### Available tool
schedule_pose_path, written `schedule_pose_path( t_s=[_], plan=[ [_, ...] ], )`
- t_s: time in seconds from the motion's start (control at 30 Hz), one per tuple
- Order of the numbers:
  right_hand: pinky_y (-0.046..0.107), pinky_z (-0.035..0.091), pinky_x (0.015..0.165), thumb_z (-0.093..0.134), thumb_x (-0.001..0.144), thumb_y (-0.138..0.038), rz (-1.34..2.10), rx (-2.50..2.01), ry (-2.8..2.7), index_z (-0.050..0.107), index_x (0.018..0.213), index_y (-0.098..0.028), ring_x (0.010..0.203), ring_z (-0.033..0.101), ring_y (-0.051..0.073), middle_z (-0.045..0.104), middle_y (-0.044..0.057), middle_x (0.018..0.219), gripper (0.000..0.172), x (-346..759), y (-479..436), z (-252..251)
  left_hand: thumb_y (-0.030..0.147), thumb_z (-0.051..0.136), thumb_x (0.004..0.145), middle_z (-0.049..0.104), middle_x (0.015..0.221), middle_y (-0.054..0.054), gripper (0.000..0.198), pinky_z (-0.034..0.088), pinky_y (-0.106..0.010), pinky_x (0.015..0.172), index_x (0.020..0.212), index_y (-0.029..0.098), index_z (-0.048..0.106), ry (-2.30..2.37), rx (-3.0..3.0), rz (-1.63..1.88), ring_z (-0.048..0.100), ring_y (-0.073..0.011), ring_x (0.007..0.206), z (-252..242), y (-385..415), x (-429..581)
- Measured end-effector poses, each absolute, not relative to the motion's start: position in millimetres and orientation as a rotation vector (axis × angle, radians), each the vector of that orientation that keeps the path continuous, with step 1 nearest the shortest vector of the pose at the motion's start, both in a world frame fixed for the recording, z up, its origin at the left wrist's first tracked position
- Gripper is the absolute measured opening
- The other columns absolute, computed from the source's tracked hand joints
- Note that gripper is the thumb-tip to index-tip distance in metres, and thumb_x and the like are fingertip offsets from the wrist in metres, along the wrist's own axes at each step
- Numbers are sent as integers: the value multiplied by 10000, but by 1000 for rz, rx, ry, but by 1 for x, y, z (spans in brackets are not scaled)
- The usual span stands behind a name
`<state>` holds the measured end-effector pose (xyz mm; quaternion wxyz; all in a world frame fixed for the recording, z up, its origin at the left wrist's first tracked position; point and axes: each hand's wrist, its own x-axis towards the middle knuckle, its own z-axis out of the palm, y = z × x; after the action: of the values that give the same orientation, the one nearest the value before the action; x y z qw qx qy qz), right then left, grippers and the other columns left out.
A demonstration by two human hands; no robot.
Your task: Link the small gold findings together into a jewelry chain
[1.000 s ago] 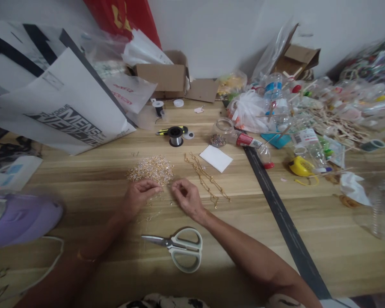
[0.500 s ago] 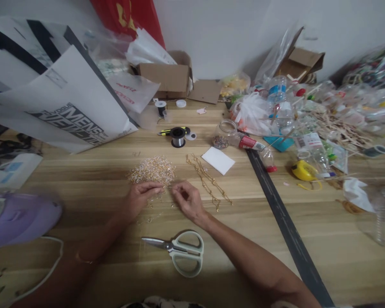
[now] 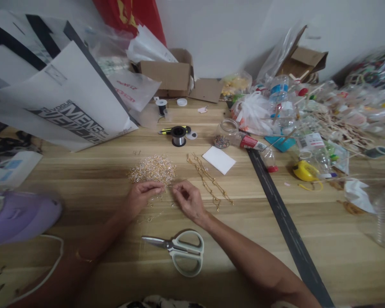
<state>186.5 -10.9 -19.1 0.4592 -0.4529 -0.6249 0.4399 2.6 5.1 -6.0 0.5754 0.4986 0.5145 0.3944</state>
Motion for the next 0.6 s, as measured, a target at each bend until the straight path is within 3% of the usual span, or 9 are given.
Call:
schedule_pose_path(
  t_s=[0.6],
  plan=[
    [243,403,581,534,841,-288,983,-1087,-1623,574,766,-176,641,509,136,544,25,715,141,186,-11,-20,268,697,663,734,835,-46,174,503,-275,764,793,155,726,1262,1317,936,661,-186,798,-1,4,6]
  ],
)
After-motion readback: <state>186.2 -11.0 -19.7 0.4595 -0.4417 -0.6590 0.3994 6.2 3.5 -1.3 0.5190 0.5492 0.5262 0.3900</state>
